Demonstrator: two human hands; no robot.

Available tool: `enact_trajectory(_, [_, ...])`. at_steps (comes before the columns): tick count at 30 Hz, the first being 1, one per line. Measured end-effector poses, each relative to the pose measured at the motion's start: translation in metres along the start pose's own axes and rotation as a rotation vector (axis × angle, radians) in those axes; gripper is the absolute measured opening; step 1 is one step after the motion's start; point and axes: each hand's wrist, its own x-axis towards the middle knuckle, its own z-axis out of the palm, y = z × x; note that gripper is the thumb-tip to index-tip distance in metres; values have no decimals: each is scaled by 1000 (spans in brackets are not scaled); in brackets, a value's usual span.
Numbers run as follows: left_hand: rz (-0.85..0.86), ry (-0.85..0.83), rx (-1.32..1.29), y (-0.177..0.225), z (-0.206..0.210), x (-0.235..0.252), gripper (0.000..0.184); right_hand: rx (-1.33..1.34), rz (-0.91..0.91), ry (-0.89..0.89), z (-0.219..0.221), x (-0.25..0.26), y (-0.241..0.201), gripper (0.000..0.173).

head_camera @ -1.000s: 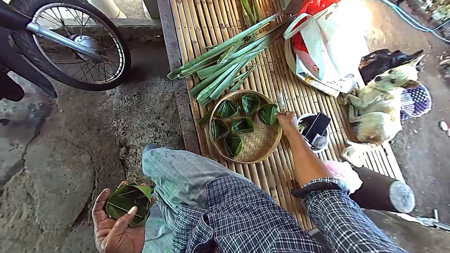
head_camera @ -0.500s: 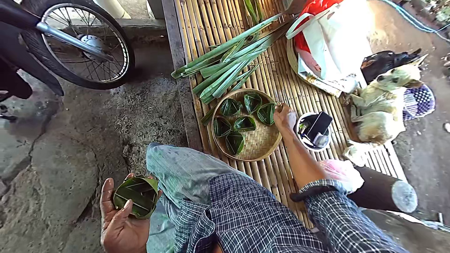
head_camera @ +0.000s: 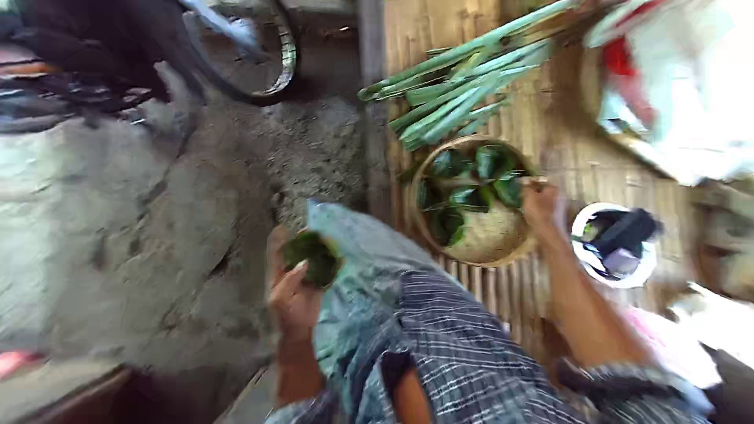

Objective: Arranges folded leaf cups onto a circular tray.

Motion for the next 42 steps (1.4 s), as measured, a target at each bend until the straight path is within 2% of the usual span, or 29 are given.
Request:
enact_trajectory(2, [-25,-46,-3,-8,11,11,65,255,-161,-182,20,-32,-30,33])
enact_trajectory(4, [-92,-112,-5,-14,26,20,71,466,-228,-384,32,-73,-68,29])
enact_trajectory(7, [-155,-212,-71,-22,50,25,76,514,-346,-571,48,-121,-103,29])
enact_trajectory(11, [-126,-238,-123,-23,68,22,76,381,-431,-650,65,-148,-124,32])
enact_trajectory(16, [-81,-338,-46,-28,65,16,76,371,-356,-673,67,-151,-125,24])
enact_trajectory(18, [-55,-347,107,-30,45,12,83,357,-313,-642,58,-136,-109,23])
enact_trajectory(21, [-63,-162,358,-26,-7,-5,96,203,-268,-460,26,-107,-70,28])
enact_trajectory(22, [-96,-48,439,-24,-31,-17,94,129,-227,-409,14,-97,-54,32])
enact_trajectory(25, [-263,342,635,-20,-98,-65,70,-55,-14,-251,-9,-66,0,39])
enact_trajectory(26, [-302,410,715,-22,-119,-83,64,-103,58,-203,-12,-57,17,39])
enact_trajectory(28, [-361,413,894,-28,-150,-119,66,-156,167,-134,-13,-43,46,37])
enact_trajectory(31, [-485,385,960,-53,-150,-152,71,-165,266,-144,-2,-32,66,38])
enact_trajectory(34, [-457,415,976,-79,-145,-158,74,-282,300,-192,6,-35,57,45])
enact_trajectory(37, [-432,465,1046,-84,-134,-149,82,-465,226,-166,1,-40,40,45])
enact_trajectory(42, [-391,497,1082,-93,-140,-144,83,-355,101,-120,0,-45,33,37])
